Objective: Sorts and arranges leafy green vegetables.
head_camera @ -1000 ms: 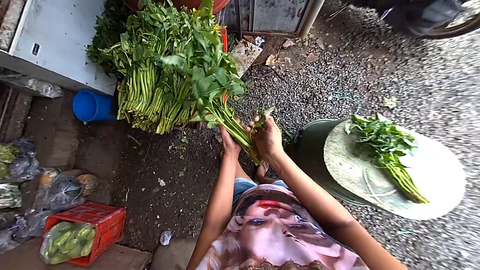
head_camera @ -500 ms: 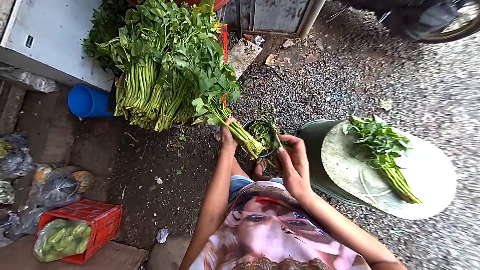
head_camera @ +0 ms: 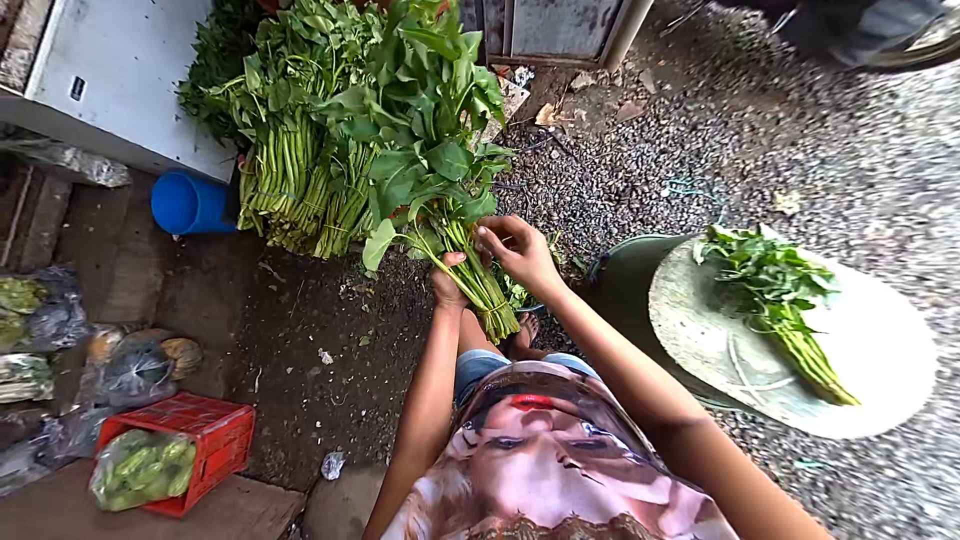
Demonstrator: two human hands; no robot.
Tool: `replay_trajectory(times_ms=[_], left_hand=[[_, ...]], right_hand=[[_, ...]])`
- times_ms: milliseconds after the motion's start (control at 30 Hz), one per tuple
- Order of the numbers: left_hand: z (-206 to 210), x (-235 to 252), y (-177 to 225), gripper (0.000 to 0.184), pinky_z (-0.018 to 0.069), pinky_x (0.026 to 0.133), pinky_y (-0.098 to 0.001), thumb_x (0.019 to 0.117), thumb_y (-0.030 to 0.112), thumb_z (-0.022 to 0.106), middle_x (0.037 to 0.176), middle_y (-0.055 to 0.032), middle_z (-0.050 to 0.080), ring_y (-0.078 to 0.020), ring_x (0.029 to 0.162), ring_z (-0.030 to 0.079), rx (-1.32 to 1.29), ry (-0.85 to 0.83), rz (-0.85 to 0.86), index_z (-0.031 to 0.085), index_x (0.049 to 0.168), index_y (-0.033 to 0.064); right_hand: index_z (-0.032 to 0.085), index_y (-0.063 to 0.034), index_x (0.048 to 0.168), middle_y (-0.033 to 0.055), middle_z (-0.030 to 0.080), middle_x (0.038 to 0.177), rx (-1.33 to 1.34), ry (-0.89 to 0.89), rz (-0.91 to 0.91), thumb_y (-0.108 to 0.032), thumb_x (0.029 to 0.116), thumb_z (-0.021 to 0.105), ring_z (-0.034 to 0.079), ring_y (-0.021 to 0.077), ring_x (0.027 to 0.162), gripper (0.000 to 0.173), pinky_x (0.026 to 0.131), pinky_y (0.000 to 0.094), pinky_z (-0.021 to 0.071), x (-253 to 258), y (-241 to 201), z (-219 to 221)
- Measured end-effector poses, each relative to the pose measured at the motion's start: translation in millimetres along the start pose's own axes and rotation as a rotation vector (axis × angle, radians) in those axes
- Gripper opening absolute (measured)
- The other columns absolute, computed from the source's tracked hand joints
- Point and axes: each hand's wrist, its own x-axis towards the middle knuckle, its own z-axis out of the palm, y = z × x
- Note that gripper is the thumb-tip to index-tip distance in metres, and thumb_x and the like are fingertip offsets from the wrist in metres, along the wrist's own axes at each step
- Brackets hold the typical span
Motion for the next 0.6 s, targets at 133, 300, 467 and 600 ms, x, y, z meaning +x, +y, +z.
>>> replay_trajectory(times_ms=[133,300,467,600], left_hand=[[6.1,-5.1,-0.5,0.016,0.0599,0.069,-0.0291,0.0818,0.023,0.062,0.086,0.0035,0.073,-0.0072,0.076,0.070,0.037,0.000,0.028,0.069,0.095,0.0196],[8.8,-0.8,-8.4,0.017,0.0597,0.068,-0.0306,0.0815,0.025,0.062,0.086,0.0014,0.073,-0.0091,0.077,0.071,-0.044,0.031,0.014,0.069,0.096,0.0177],[16.6,9.6,-21.7,0.024,0.0616,0.074,-0.0328,0.0823,0.021,0.061,0.092,-0.0029,0.074,-0.0128,0.083,0.073,-0.182,0.053,0.000,0.068,0.104,0.0141],[38.2,0.6,-14.7,0.026,0.0611,0.080,-0.0281,0.0927,0.028,0.060,0.097,0.0032,0.073,-0.0061,0.087,0.071,-0.046,0.132,-0.108,0.061,0.116,0.0158]], right_hand=[[0.069,-0.0048,0.105,0.0081,0.072,0.092,0.109,0.000,0.095,-0.033,0.1000,0.067,0.069,0.0163,0.077,0.029,0.071,0.0376,0.0595,12.1,-2.4,12.5],[0.055,-0.0074,0.123,0.0036,0.067,0.093,0.430,0.133,0.273,-0.031,0.1090,0.052,0.064,0.0104,0.078,0.027,0.072,0.0292,0.0554,-11.5,-17.0,8.2],[0.050,-0.0115,0.130,0.0059,0.070,0.106,0.877,0.252,0.389,-0.023,0.1086,0.053,0.073,0.0162,0.093,0.025,0.085,0.0317,0.0611,-11.2,-20.8,8.1],[0.057,-0.0092,0.135,0.0030,0.068,0.105,0.587,0.210,0.264,-0.018,0.1033,0.062,0.065,0.0077,0.088,0.033,0.082,0.0273,0.0562,-13.5,-8.9,5.2]])
